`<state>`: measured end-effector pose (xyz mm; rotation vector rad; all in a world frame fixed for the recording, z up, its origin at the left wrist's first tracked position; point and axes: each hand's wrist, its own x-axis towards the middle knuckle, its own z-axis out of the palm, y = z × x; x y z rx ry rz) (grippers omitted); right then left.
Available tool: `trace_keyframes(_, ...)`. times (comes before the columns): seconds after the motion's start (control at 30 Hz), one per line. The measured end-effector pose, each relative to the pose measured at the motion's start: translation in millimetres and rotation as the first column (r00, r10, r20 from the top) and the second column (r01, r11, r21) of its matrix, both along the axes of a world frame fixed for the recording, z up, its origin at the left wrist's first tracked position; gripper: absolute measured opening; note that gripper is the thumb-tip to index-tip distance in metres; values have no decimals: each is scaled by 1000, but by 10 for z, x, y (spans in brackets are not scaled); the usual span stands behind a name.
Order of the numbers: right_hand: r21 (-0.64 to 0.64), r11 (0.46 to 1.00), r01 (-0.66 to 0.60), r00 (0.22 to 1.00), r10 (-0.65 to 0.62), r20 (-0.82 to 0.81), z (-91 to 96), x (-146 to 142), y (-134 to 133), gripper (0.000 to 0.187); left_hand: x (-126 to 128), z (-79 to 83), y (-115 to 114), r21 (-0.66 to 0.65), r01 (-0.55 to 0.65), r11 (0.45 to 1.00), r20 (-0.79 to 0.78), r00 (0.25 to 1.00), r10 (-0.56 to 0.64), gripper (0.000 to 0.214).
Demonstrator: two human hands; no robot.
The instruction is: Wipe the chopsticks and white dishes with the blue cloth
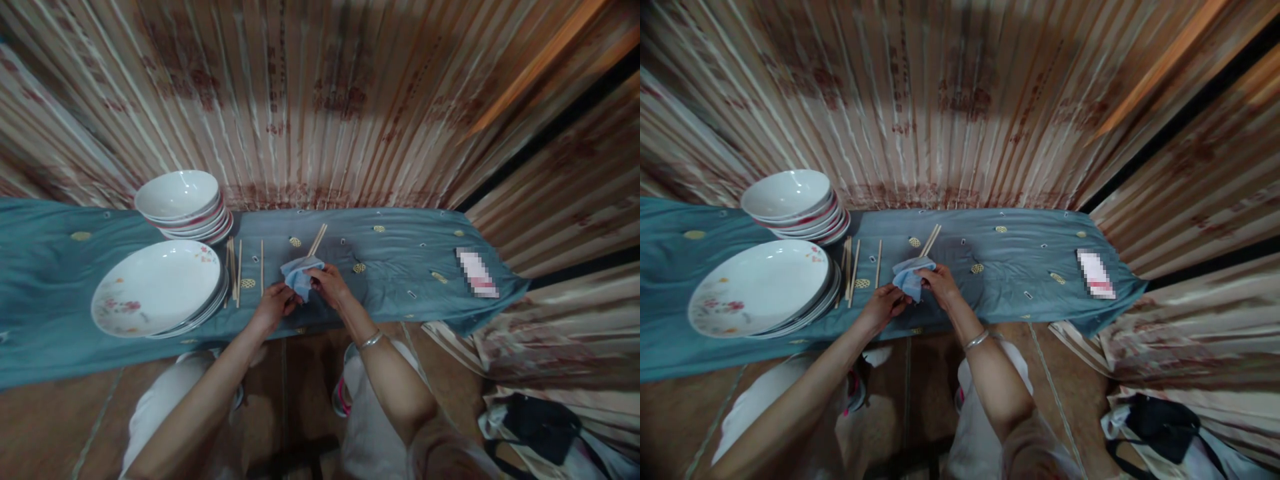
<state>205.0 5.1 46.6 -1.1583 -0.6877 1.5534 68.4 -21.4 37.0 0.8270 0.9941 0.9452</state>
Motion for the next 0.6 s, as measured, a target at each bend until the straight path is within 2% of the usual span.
trace_keyframes(0.23, 31, 998, 52, 998, -51, -22, 68, 86, 30, 21, 17, 21, -3, 18, 7, 1000, -17, 1000, -7, 38)
trace_keyframes(0.43, 42, 994, 101, 995, -101, -19, 103, 206, 87, 24, 15, 22, -30, -27, 16, 999, -41, 999, -17, 49)
trace_keyframes(0.6, 70, 985, 159, 986, -155, -52, 121, 302, 122, 22, 17, 1, -39, -31, 21, 999, -67, 998, -23, 49)
